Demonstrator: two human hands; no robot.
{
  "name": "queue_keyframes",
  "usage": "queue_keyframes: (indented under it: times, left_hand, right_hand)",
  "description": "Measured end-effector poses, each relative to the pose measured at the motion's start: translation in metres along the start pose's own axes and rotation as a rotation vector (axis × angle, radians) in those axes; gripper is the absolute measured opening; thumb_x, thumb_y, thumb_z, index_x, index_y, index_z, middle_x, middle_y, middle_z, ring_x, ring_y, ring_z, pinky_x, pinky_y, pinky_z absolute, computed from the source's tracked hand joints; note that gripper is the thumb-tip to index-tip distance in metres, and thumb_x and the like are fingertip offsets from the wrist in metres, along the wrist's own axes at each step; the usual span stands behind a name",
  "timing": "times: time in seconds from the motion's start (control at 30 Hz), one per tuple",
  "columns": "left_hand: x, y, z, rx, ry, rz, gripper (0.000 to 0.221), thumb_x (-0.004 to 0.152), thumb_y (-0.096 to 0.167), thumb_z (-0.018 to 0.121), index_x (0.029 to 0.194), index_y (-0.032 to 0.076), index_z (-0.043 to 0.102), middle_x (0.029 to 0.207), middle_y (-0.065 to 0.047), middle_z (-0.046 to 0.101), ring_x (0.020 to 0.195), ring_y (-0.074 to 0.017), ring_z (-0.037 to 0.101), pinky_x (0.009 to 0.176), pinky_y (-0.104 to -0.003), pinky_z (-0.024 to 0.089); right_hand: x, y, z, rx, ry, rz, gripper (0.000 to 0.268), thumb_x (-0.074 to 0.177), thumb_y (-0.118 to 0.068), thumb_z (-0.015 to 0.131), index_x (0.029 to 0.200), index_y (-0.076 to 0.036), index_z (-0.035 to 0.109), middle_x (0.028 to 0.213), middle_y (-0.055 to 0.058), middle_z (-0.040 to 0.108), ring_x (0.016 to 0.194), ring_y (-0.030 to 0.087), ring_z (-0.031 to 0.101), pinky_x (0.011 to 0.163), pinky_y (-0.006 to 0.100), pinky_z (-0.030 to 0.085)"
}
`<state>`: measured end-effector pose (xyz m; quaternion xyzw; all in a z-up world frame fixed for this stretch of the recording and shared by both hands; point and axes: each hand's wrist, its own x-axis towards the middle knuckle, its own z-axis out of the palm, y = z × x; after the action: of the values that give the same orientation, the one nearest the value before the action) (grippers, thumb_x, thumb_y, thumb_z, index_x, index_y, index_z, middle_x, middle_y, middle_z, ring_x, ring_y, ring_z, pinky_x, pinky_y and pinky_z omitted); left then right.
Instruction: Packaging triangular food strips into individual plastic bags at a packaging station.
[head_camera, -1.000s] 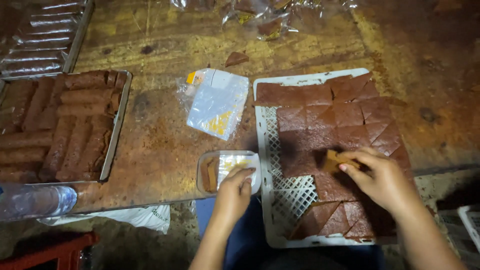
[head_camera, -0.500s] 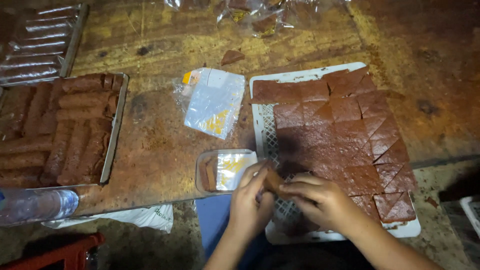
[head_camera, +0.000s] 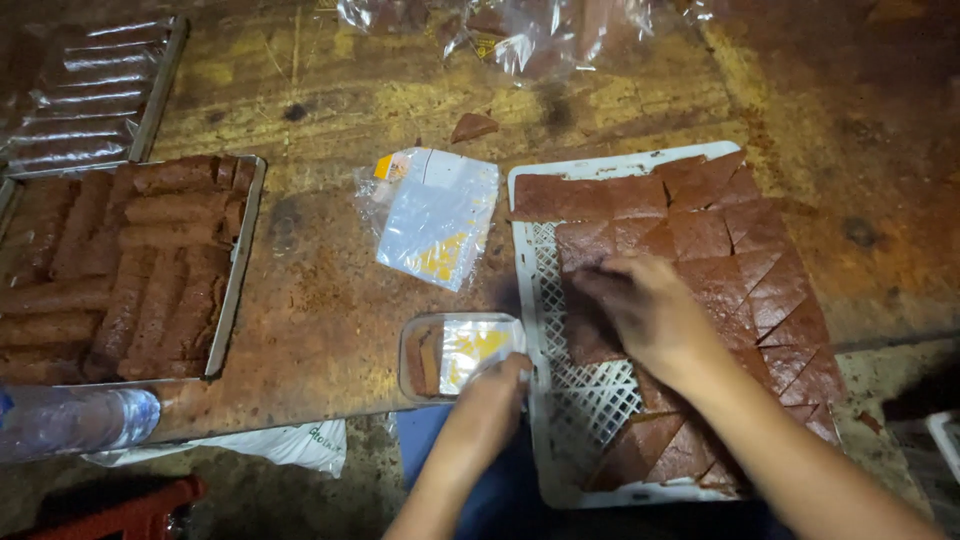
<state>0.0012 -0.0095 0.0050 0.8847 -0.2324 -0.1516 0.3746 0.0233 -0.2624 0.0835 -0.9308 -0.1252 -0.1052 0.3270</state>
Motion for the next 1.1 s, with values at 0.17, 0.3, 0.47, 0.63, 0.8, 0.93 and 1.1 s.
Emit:
queue_keyframes:
  times: [0.17, 0.3, 0.47, 0.63, 0.8, 0.93, 1.1]
  left_hand:
    - [-0.003, -0.002, -0.003, -0.054, 0.303, 0.087, 0.007, 0.091, 0.015, 0.067, 0.087, 0.010, 0.065, 0.084, -0.009, 0.068, 0.084, -0.0304, 0.064, 0.077, -0.041, 0.048]
    - [-0.007, -0.023, -0.002, -0.085, 0.272, -0.006, 0.022, 0.095, 0.019, 0.061, 0.106, 0.011, 0.077, 0.106, -0.008, 0.080, 0.102, -0.0292, 0.072, 0.090, -0.039, 0.052]
    - [-0.004, -0.009, 0.007, -0.227, 0.309, -0.191, 0.018, 0.082, 0.010, 0.063, 0.091, 0.017, 0.077, 0.094, 0.001, 0.077, 0.088, -0.0172, 0.070, 0.079, -0.029, 0.053]
    - [-0.013, -0.003, -0.005, -0.218, 0.335, -0.230, 0.016, 0.079, 0.011, 0.061, 0.084, 0.018, 0.075, 0.083, 0.005, 0.073, 0.078, -0.0124, 0.065, 0.078, -0.025, 0.051]
    - [-0.023, -0.021, -0.007, -0.364, 0.375, -0.291, 0.012, 0.084, 0.009, 0.075, 0.094, 0.013, 0.078, 0.085, 0.003, 0.079, 0.077, -0.0067, 0.069, 0.080, -0.022, 0.056]
    - [-0.010, -0.013, 0.006, -0.358, 0.415, -0.104, 0.034, 0.086, 0.005, 0.068, 0.119, 0.009, 0.077, 0.116, -0.004, 0.079, 0.088, -0.0118, 0.072, 0.084, -0.025, 0.056]
    - [0.009, 0.051, -0.017, -0.216, 0.253, 0.170, 0.052, 0.072, -0.007, 0.060, 0.124, -0.005, 0.065, 0.132, -0.028, 0.065, 0.123, -0.0507, 0.059, 0.103, -0.058, 0.049]
  right_hand:
    - [-0.015, 0.040, 0.042, -0.228, -0.421, 0.116, 0.031, 0.089, -0.042, 0.067, 0.112, -0.022, 0.062, 0.126, 0.013, 0.050, 0.125, 0.034, 0.039, 0.103, 0.050, 0.043]
    - [-0.022, 0.081, 0.031, -0.277, -0.224, 0.080, 0.073, 0.077, -0.060, 0.077, 0.129, -0.009, 0.065, 0.129, 0.016, 0.054, 0.115, 0.038, 0.061, 0.090, 0.054, 0.059]
    - [-0.017, 0.012, 0.028, -0.317, -0.672, -0.024, 0.079, 0.076, -0.044, 0.088, 0.146, -0.030, 0.053, 0.148, 0.014, 0.043, 0.138, 0.037, 0.038, 0.106, 0.060, 0.046]
    - [-0.011, 0.049, 0.027, -0.030, -0.470, -0.057, 0.024, 0.089, -0.004, 0.073, 0.112, -0.002, 0.065, 0.117, 0.015, 0.061, 0.074, 0.012, 0.073, 0.059, 0.018, 0.071]
    - [-0.024, 0.099, 0.012, -0.342, -0.249, 0.089, 0.024, 0.081, -0.031, 0.079, 0.081, -0.014, 0.061, 0.086, -0.001, 0.063, 0.085, 0.018, 0.063, 0.090, 0.039, 0.056]
    - [-0.048, 0.067, 0.009, -0.241, -0.077, 0.095, 0.008, 0.091, -0.012, 0.067, 0.092, -0.006, 0.063, 0.100, 0.008, 0.063, 0.090, 0.026, 0.062, 0.083, 0.041, 0.053]
    - [-0.092, 0.020, 0.064, 0.188, 0.282, -0.085, 0.028, 0.088, -0.013, 0.069, 0.111, -0.024, 0.080, 0.120, 0.008, 0.071, 0.114, 0.030, 0.068, 0.092, 0.040, 0.051]
